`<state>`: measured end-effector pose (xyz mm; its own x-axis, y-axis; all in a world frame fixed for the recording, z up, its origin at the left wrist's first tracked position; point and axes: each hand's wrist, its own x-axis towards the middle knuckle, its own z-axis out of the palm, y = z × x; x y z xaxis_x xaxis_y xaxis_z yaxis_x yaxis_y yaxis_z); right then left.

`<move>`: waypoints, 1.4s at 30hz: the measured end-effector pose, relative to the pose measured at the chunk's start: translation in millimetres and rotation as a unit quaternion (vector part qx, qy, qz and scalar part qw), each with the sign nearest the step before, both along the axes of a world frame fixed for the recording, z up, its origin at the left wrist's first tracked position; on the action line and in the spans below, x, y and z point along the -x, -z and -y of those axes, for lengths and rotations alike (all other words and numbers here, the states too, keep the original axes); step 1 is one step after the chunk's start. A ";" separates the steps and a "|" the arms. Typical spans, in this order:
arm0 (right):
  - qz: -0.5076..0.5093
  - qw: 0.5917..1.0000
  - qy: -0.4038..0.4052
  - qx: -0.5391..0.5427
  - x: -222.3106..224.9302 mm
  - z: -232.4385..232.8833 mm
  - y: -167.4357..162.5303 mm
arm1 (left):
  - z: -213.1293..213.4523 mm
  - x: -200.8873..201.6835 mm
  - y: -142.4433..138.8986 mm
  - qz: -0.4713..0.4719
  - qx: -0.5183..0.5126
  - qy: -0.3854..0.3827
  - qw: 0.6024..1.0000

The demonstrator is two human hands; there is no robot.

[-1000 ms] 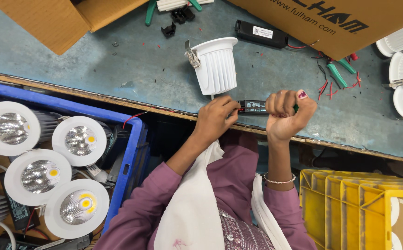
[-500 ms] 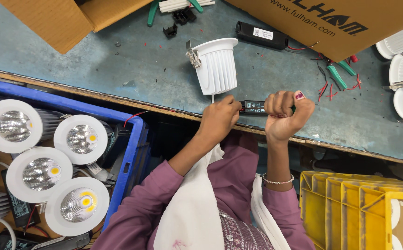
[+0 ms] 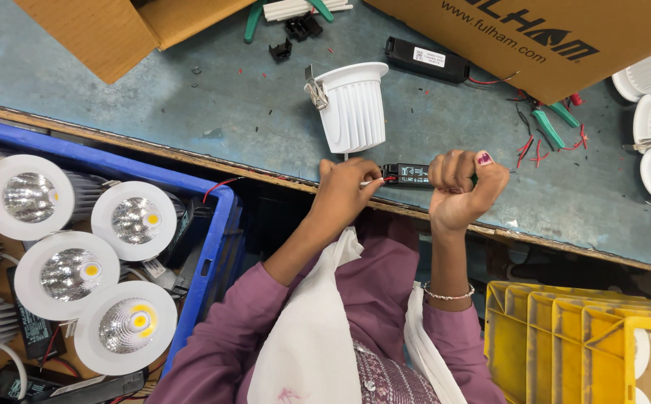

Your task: The person assembles LED downlight fixtures by connecting wires from the light housing to a black driver unit using a screwdriver. They then attach a black plastic clip to the driver and place the completed unit into a blue crate. The process is repeated for multiple units.

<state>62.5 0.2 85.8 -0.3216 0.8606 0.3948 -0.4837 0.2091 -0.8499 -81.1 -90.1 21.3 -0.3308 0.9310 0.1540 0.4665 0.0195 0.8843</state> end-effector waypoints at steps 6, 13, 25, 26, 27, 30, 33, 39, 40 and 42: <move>-0.011 1.000 0.001 0.006 0.9 0.1 0.9 | -8.7 -4.7 -1.5 0.028 0.014 -0.046 0.998; -0.011 1.000 -0.008 -0.001 -3.1 -1.7 -1.5 | -22.7 -12.4 -3.0 0.038 0.063 -0.076 0.994; -0.014 1.000 -0.011 0.014 -7.6 -9.1 -1.6 | -39.0 -15.4 -0.9 0.054 0.110 -0.057 0.991; -0.013 1.000 -0.012 0.014 -7.8 -9.2 -2.4 | -40.0 -16.2 0.1 0.051 0.111 -0.059 0.991; -0.013 1.000 -0.012 0.015 -7.6 -9.2 -3.0 | -40.7 -17.0 1.0 0.047 0.112 -0.061 0.991; -0.009 1.000 -0.010 0.009 -6.7 -9.7 -4.2 | -44.1 -19.1 2.9 0.037 0.116 -0.065 0.990; -0.009 1.000 -0.009 0.012 -7.9 -11.2 -3.0 | -46.3 -20.7 4.2 0.034 0.123 -0.063 0.990; -0.053 0.995 -0.040 0.079 -19.3 -19.6 2.3 | -42.7 -19.9 12.6 0.018 0.107 -0.049 0.993; -0.070 0.991 -0.055 0.102 -23.9 -23.4 0.0 | -41.1 -18.3 15.0 0.016 0.097 -0.044 0.994; -0.106 0.988 -0.075 0.085 -36.3 -29.7 -8.8 | -35.5 -14.7 20.0 0.028 0.066 -0.019 0.997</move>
<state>98.8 29.9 94.6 -0.3769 0.8692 0.3201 -0.6693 -0.0166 -0.7429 -66.5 -54.6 1.3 -0.3705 0.9288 0.0108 0.4130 0.1543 0.8976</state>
